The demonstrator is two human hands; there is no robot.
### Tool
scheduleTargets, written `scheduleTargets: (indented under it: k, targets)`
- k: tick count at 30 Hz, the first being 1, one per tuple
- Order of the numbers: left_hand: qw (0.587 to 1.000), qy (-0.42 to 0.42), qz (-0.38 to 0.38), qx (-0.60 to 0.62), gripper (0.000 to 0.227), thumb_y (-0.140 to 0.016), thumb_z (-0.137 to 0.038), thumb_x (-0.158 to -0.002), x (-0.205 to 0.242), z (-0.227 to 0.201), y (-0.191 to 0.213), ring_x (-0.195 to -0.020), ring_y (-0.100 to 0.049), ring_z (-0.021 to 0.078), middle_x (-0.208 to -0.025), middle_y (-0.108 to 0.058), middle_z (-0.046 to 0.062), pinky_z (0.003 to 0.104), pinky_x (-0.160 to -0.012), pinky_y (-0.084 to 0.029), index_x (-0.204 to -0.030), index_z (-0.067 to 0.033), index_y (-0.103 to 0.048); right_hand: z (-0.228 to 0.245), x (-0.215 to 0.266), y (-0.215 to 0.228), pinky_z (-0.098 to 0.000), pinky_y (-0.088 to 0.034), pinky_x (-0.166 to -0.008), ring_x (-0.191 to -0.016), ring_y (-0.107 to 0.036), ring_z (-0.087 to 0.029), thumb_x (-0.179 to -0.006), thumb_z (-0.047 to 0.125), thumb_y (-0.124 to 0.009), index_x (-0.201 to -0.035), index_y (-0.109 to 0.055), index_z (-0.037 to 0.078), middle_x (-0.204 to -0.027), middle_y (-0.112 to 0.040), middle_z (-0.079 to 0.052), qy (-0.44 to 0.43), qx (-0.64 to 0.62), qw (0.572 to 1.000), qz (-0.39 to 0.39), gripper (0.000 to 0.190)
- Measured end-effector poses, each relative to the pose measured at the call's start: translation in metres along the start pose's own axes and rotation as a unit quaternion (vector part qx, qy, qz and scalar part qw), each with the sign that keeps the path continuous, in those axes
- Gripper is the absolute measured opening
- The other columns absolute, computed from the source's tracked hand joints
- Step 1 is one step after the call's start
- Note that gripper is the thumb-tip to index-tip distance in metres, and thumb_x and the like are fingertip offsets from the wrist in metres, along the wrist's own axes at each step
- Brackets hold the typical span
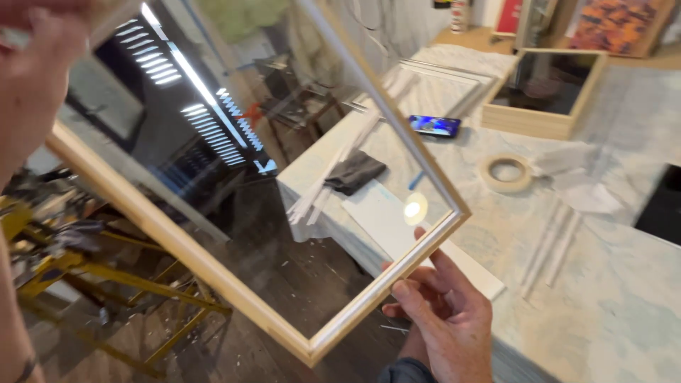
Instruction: The person assembles a lightbox by applying masking tape to the edges of a white panel, placing it into a wooden frame, and trimming the excess tape with a utility knife. They then insert a black panel with a pink line drawing into the frame.
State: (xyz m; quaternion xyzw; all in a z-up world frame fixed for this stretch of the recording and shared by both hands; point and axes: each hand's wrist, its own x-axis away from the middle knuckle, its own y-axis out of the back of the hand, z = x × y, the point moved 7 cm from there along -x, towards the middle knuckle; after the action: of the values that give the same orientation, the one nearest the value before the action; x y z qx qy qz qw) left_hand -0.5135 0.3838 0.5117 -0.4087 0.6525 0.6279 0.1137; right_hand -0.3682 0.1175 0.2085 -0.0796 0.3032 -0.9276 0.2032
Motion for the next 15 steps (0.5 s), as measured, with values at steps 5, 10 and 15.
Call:
scheduleTargets:
  k: [5,10,15]
  targets:
    - [0.991,-0.061,0.056,-0.103,0.013,-0.067,-0.005,-0.107,0.045,-0.058,-0.085,-0.082,-0.061,0.0212,-0.106,-0.069,0.015,0.032,-0.057,-0.049,-0.118,-0.0014,-0.074,-0.006,0.004,0.079,-0.0263,-0.047,-0.086,-0.088,-0.061,-0.017,-0.077,-0.006,-0.068,-0.135,-0.069,0.010,-0.093,-0.078,-0.018,-0.160,0.146,0.972,-0.088,0.059]
    - [0.965,0.071,0.197,0.154,0.025,-0.063,-0.013,-0.079,0.134,-0.045,-0.292,-0.080,-0.067,0.0127,-0.090,-0.074,-0.004,0.029,-0.078,-0.048,-0.099,-0.0183,-0.077,0.022,0.032,0.205,-0.0475,-0.053,-0.096,-0.092,-0.060,-0.036,-0.086,-0.018,-0.058,-0.131,-0.066,0.001,-0.099,-0.068,-0.032,-0.197,0.222,0.917,-0.266,0.050]
    - [0.888,0.107,0.312,0.320,0.021,-0.062,-0.019,-0.083,0.232,-0.142,-0.447,-0.070,-0.065,0.0103,-0.087,-0.071,-0.003,0.027,-0.060,-0.053,-0.095,-0.0145,-0.079,0.025,0.052,0.411,-0.0382,-0.054,-0.085,-0.088,-0.062,-0.025,-0.083,-0.002,-0.067,-0.132,-0.068,0.001,-0.100,-0.076,-0.020,-0.193,0.321,0.888,-0.266,0.050]
